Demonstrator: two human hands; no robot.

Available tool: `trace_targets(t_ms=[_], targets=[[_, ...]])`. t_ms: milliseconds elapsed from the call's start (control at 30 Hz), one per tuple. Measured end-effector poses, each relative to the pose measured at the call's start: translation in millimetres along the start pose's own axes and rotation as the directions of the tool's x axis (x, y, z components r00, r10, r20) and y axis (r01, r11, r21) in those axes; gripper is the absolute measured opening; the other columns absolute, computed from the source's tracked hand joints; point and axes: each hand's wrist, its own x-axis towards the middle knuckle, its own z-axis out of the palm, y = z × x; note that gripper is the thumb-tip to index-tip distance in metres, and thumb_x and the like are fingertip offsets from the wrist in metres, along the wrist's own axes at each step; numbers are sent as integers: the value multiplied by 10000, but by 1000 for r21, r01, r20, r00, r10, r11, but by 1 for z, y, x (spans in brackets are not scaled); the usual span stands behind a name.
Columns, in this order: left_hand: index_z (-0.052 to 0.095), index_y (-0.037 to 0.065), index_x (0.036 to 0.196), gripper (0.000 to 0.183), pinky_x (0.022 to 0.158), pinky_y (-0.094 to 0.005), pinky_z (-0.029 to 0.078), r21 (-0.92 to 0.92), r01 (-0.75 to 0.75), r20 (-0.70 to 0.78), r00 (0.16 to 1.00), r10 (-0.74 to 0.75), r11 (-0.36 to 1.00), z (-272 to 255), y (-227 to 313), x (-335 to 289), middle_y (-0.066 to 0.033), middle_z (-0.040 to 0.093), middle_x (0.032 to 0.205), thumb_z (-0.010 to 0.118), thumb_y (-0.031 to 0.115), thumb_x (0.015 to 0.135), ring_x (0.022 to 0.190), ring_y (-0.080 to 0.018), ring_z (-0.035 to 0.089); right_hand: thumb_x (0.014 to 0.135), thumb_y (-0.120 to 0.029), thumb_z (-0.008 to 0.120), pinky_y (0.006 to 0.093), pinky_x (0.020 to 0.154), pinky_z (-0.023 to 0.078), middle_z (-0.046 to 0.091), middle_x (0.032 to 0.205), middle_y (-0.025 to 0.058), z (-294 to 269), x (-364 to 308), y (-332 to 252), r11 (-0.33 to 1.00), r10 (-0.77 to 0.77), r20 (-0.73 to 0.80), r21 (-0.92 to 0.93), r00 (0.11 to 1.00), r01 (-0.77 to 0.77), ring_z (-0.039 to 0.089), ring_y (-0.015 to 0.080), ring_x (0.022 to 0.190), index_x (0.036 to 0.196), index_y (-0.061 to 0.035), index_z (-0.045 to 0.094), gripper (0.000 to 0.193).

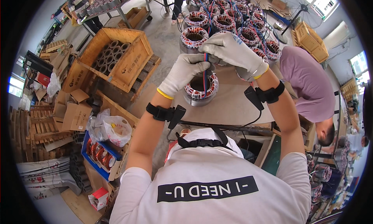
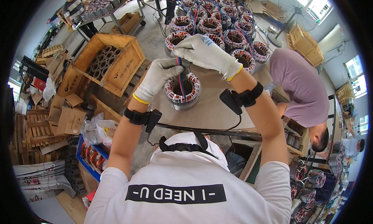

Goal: Assembling the stator and internal wiring components of electric motors on a production line.

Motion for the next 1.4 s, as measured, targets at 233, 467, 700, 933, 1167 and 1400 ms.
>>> trace_targets(t_ms=[233, 467, 700, 933, 1167, 1400], targets=[[658, -47, 1150, 299, 808, -252, 522, -89, -62, -81, 995, 55, 994, 10, -8, 0, -56, 705, 982, 645, 168, 942, 873, -105, 640, 907, -293, 600, 311, 653, 510, 678, 827, 122, -4, 8, 5, 986, -74, 45, -149, 996, 80, 649, 215, 698, 975, -3, 710, 317], [668, -35, 1139, 303, 771, -243, 522, -136, -84, -208, 977, 55, 987, 17, -11, -2, -30, 696, 959, 647, 201, 949, 840, -85, 623, 917, -367, 601, 236, 461, 440, 614, 728, 12, -16, 2, 18, 875, 232, 115, 408, 966, -259, 531, 70, 512, 1005, -29, 684, 359], [669, -39, 1113, 267, 728, -247, 526, -139, -109, -222, 972, 76, 984, 17, -13, -1, -40, 693, 891, 629, 175, 957, 788, -91, 631, 893, -304, 655, 237, 569, 448, 630, 765, 11, -12, 3, 8, 897, 313, 116, 290, 943, -333, 553, 68, 624, 965, -1, 675, 312], [664, -37, 1127, 288, 690, -251, 532, -177, -97, -167, 984, 67, 979, 16, -13, 1, -44, 679, 853, 629, 194, 958, 737, -102, 624, 869, -322, 657, 237, 458, 439, 641, 736, 18, -17, 7, 3, 936, 246, 144, 223, 958, -274, 559, 79, 520, 987, -22, 685, 323], [664, -40, 1110, 294, 712, -258, 536, -189, -85, -191, 980, 48, 978, 13, -19, 1, -57, 686, 863, 636, 207, 953, 758, -113, 634, 865, -310, 653, 226, 544, 472, 666, 795, 23, -11, 7, 7, 929, 317, 150, 150, 936, -339, 582, 76, 589, 1008, -25, 681, 321], [658, -44, 1130, 301, 828, -291, 544, -158, -80, -172, 984, 52, 984, 2, -12, -3, -95, 706, 955, 629, 199, 955, 884, -151, 667, 844, -312, 691, 372, 838, 498, 680, 916, 165, 55, -59, 35, 968, 220, 444, 11, 869, -250, 645, 275, 921, 1050, -30, 702, 349]])
